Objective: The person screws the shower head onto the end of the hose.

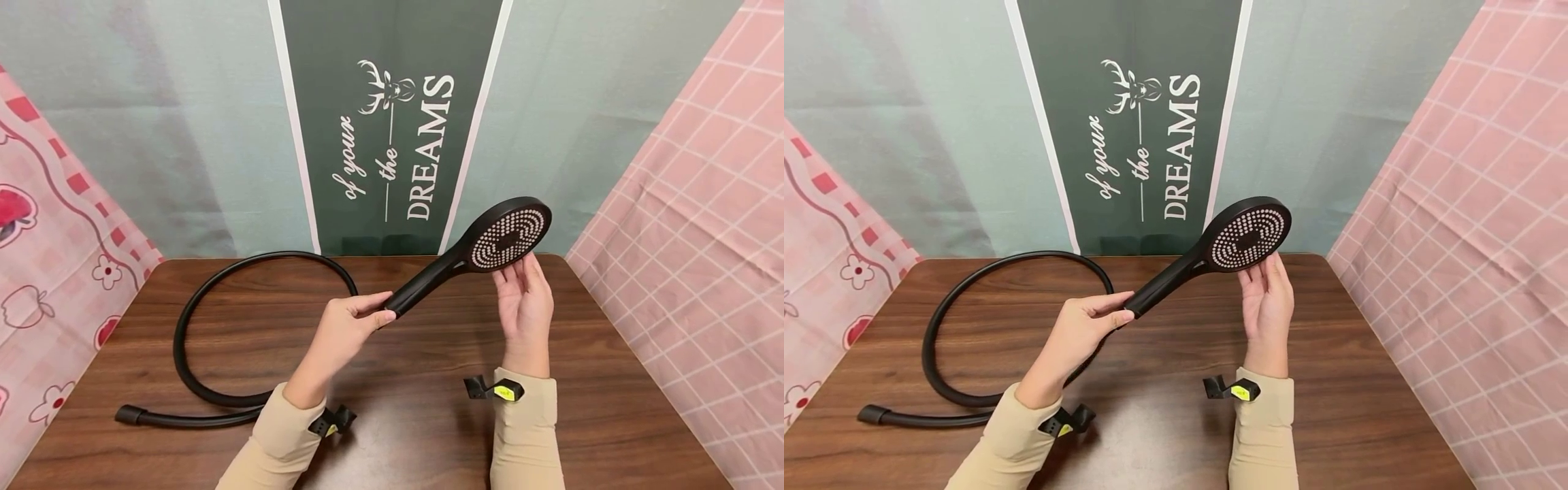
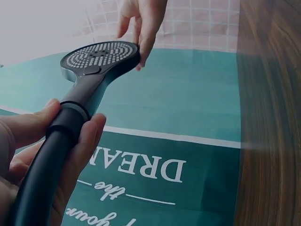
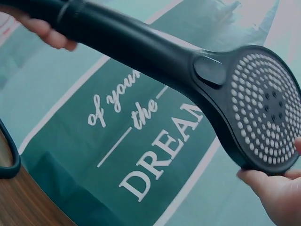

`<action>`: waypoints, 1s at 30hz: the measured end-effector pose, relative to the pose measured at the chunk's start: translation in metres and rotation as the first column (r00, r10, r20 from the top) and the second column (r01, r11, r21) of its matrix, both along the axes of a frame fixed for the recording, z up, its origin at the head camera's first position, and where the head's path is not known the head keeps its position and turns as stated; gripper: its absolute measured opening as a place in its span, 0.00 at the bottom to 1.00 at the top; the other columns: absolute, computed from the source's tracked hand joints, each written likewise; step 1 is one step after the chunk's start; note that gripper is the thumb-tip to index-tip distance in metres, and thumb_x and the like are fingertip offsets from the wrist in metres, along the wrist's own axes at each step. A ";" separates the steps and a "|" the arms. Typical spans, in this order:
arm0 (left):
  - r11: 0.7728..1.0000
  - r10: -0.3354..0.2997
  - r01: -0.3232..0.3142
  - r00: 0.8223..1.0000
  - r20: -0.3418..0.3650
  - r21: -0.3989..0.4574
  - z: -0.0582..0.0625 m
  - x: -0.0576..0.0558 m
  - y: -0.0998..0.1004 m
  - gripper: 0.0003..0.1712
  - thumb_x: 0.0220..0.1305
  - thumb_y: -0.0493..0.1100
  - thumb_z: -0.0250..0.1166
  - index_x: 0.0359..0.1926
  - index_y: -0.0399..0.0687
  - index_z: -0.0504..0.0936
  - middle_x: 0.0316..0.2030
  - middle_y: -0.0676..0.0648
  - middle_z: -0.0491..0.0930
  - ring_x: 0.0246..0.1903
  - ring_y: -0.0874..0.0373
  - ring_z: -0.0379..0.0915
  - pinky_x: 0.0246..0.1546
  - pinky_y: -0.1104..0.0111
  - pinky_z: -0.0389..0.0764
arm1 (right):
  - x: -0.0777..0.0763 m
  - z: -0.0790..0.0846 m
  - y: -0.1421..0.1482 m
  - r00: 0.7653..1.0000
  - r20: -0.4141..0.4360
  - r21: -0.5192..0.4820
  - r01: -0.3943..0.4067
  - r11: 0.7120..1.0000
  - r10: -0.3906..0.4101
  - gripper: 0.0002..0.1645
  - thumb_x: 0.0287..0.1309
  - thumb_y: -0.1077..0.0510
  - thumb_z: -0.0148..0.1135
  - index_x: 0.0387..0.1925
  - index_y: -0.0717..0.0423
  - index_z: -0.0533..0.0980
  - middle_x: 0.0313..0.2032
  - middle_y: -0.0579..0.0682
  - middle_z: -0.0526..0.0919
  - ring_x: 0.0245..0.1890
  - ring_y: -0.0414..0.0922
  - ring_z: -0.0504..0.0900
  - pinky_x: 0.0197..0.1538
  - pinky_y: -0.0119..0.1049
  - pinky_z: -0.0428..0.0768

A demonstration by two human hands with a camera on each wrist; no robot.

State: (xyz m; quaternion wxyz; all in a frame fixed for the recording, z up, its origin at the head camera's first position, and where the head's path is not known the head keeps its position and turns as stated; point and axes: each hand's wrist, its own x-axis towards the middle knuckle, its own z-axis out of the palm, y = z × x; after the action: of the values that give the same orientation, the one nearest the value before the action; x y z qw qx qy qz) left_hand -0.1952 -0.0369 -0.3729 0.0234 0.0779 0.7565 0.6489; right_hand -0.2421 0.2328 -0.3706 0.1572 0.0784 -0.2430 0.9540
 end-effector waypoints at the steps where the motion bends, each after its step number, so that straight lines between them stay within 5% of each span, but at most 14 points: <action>1: 1.000 -0.010 0.010 1.000 0.005 -0.004 0.000 -0.001 -0.002 0.21 0.58 0.39 0.73 0.54 0.46 0.86 0.47 0.41 0.87 0.39 0.60 0.85 0.38 0.72 0.82 | 0.000 0.000 0.001 1.000 0.006 0.002 0.010 1.000 -0.010 0.20 0.75 0.60 0.45 0.59 0.66 0.74 0.52 0.59 0.84 0.52 0.49 0.84 0.50 0.41 0.83; 9: 0.994 -0.089 0.089 0.996 0.017 -0.061 -0.001 -0.008 -0.013 0.21 0.61 0.43 0.71 0.56 0.48 0.85 0.46 0.42 0.87 0.39 0.62 0.83 0.42 0.69 0.80 | 0.000 -0.001 0.006 0.982 0.105 0.059 0.150 0.987 -0.155 0.14 0.68 0.63 0.57 0.49 0.66 0.81 0.43 0.58 0.88 0.41 0.47 0.88 0.43 0.37 0.86; 15: 0.983 -0.125 0.125 0.992 0.010 -0.133 -0.010 -0.014 -0.016 0.21 0.63 0.44 0.69 0.56 0.44 0.84 0.43 0.41 0.88 0.39 0.63 0.83 0.41 0.71 0.80 | -0.001 -0.003 0.008 0.939 0.176 0.170 0.267 0.949 -0.296 0.13 0.60 0.65 0.66 0.46 0.64 0.84 0.38 0.54 0.89 0.34 0.43 0.89 0.37 0.32 0.85; 21: 0.985 -0.139 0.143 0.989 0.050 -0.098 -0.019 -0.011 -0.014 0.20 0.65 0.42 0.68 0.56 0.42 0.83 0.43 0.39 0.88 0.40 0.64 0.82 0.41 0.71 0.80 | 0.001 -0.004 0.014 0.917 0.173 0.268 0.308 0.913 -0.360 0.12 0.56 0.68 0.68 0.43 0.63 0.85 0.36 0.53 0.90 0.32 0.41 0.89 0.31 0.30 0.84; 24: 0.985 -0.161 0.165 0.984 0.082 -0.050 -0.025 -0.012 -0.012 0.20 0.67 0.41 0.66 0.57 0.39 0.82 0.42 0.37 0.87 0.41 0.61 0.84 0.42 0.72 0.80 | -0.004 -0.006 0.017 0.894 0.167 0.365 0.335 0.869 -0.415 0.09 0.56 0.70 0.68 0.38 0.58 0.87 0.32 0.51 0.90 0.28 0.38 0.88 0.28 0.27 0.83; 30: 0.978 -0.202 0.207 0.973 0.110 -0.030 -0.037 -0.015 -0.008 0.21 0.69 0.39 0.62 0.59 0.33 0.79 0.43 0.32 0.86 0.48 0.41 0.84 0.43 0.69 0.82 | -0.011 -0.018 0.022 0.836 0.148 0.594 0.352 0.723 -0.529 0.12 0.55 0.67 0.70 0.43 0.60 0.86 0.29 0.42 0.90 0.24 0.32 0.86 0.28 0.23 0.81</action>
State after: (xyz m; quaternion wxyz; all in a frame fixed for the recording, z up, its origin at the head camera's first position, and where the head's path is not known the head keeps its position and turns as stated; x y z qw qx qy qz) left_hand -0.2100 -0.0453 -0.4100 0.1318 0.1203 0.7553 0.6307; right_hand -0.2532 0.2548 -0.3887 0.3136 -0.0907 -0.5363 0.7784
